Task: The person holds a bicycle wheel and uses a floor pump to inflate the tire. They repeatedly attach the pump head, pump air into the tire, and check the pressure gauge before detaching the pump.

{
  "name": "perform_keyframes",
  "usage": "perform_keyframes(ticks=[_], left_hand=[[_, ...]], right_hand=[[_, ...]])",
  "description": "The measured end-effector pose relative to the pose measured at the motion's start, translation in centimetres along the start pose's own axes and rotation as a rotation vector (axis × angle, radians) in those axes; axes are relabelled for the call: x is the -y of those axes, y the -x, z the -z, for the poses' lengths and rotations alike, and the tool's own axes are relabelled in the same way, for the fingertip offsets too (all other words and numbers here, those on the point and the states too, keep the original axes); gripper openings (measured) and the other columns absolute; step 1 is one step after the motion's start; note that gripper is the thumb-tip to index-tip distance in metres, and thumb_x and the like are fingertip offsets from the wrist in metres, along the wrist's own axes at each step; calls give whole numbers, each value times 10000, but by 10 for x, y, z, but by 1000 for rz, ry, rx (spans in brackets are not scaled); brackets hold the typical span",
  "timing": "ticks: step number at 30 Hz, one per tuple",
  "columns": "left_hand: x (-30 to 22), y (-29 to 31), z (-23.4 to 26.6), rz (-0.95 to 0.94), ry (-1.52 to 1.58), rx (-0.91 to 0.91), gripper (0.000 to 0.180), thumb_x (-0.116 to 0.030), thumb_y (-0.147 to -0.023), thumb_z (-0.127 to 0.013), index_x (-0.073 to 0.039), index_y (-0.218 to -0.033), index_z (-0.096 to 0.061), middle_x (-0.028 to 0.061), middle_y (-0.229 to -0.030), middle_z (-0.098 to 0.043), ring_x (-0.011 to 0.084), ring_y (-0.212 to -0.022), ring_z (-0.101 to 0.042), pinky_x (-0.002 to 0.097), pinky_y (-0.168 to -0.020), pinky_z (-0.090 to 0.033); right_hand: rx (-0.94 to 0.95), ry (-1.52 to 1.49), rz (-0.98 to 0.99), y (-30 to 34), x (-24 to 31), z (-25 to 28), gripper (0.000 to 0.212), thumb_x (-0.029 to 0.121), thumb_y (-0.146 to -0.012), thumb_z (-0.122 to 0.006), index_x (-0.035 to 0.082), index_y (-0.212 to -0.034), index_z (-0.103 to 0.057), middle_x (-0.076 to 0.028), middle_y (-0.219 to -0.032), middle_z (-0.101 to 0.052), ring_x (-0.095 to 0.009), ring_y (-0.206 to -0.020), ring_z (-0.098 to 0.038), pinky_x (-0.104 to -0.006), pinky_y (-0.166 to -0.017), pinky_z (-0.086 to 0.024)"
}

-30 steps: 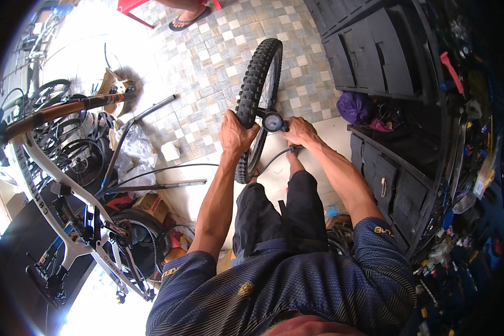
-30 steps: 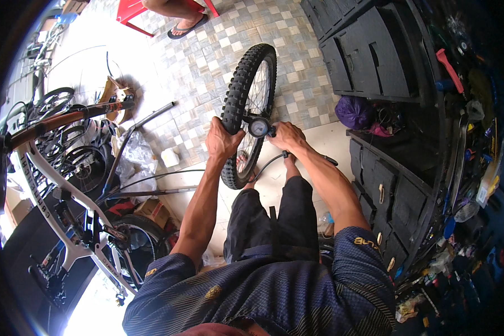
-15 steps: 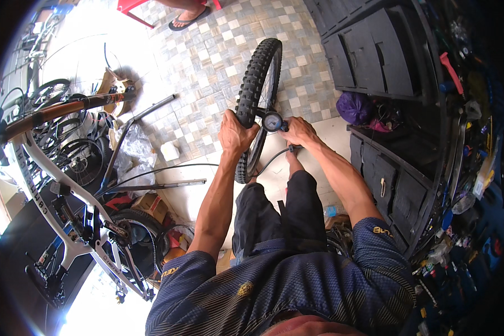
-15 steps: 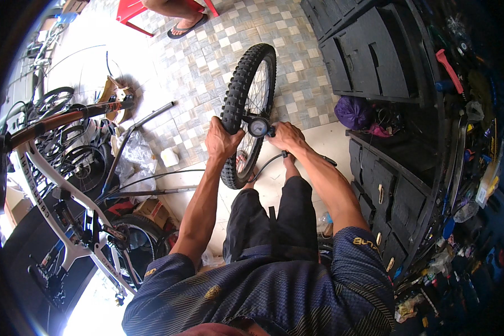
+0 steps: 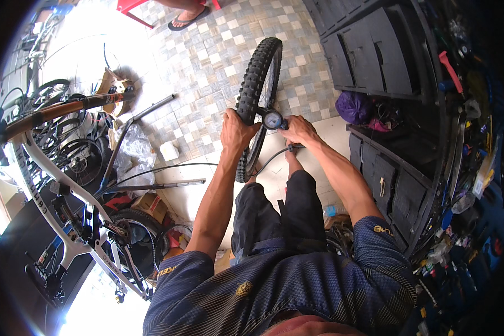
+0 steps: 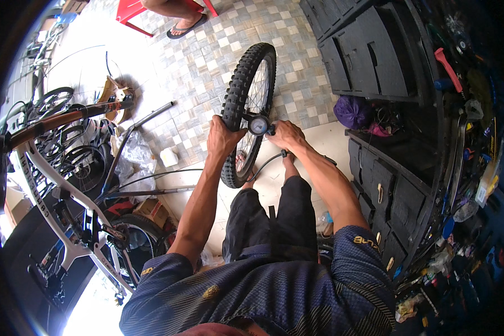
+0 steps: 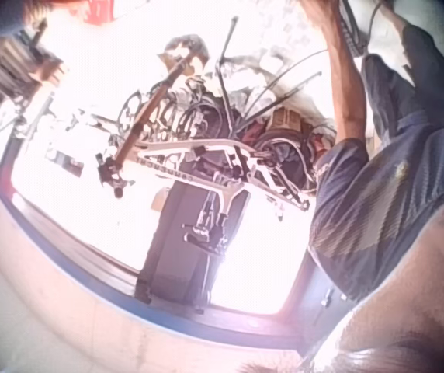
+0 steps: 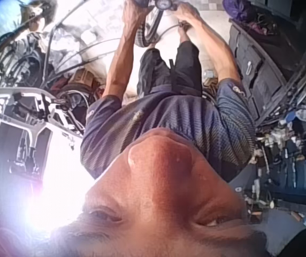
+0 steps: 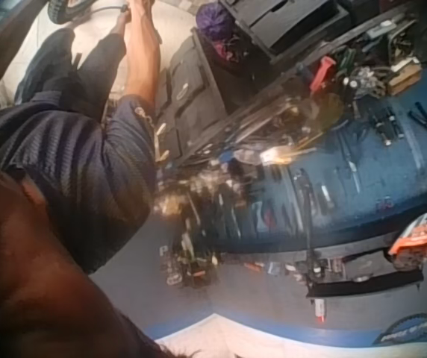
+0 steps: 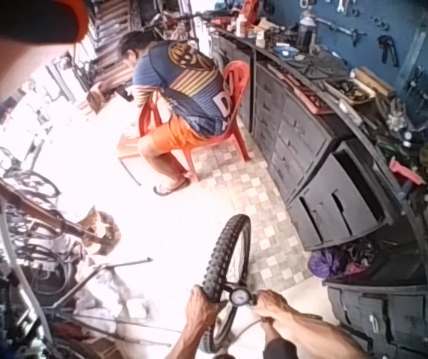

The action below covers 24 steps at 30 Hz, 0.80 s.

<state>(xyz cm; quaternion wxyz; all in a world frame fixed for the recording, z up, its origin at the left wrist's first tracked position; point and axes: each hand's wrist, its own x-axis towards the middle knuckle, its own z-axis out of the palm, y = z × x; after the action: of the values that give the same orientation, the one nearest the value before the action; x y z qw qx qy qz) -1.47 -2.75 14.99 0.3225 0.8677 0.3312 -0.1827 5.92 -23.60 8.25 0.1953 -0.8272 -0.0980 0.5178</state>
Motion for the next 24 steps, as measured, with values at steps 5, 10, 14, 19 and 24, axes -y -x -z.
perform_keyframes(ticks=[5, 10, 14, 19, 24], left_hand=[[-4, -1, -3, -1, -8, -49, 589, -268, -696, -795, 35, -1090, -480, 252, -1099, -588, 446, -1041, -613, 522, -870, -515], [-2, 0, -2, -10, 2, -71, 558, -266, -691, -780, 30, -1058, -483, 242, -1060, -581, 444, -1013, -611, 519, -865, -504], [2, -1, -4, -24, 6, -49, 541, -282, -696, -770, 22, -1038, -482, 239, -1044, -580, 440, -997, -613, 513, -851, -500], [5, -2, -4, -29, 11, -48, 534, -289, -699, -768, 15, -1027, -477, 234, -1012, -585, 438, -952, -622, 521, -833, -501], [6, -3, -4, -38, 19, -43, 543, -295, -698, -774, 13, -1032, -477, 233, -997, -596, 436, -937, -631, 525, -828, -501]], right_hand=[[-99, 69, 56, -2, -3, -4, 331, 353, -880, -702, 72, -1053, -729, -142, -779, -758, -330, -843, -750, -430, -842, -580], [-92, 44, 109, -1, -3, -5, 315, 356, -890, -688, 78, -1032, -728, -125, -748, -754, -301, -791, -755, -413, -812, -586], [-108, 35, 109, -2, -6, -7, 304, 356, -891, -677, 81, -1010, -731, -115, -735, -752, -284, -730, -752, -406, -784, -590], [-89, 28, 96, -3, -5, -7, 346, 373, -867, -694, 80, -1047, -730, -153, -836, -747, -334, -839, -737, -433, -835, -582], [-55, 15, 70, -8, -9, -10, 446, 421, -849, -717, 84, -1141, -728, -228, -1044, -742, -413, -1018, -705, -471, -930, -565]])
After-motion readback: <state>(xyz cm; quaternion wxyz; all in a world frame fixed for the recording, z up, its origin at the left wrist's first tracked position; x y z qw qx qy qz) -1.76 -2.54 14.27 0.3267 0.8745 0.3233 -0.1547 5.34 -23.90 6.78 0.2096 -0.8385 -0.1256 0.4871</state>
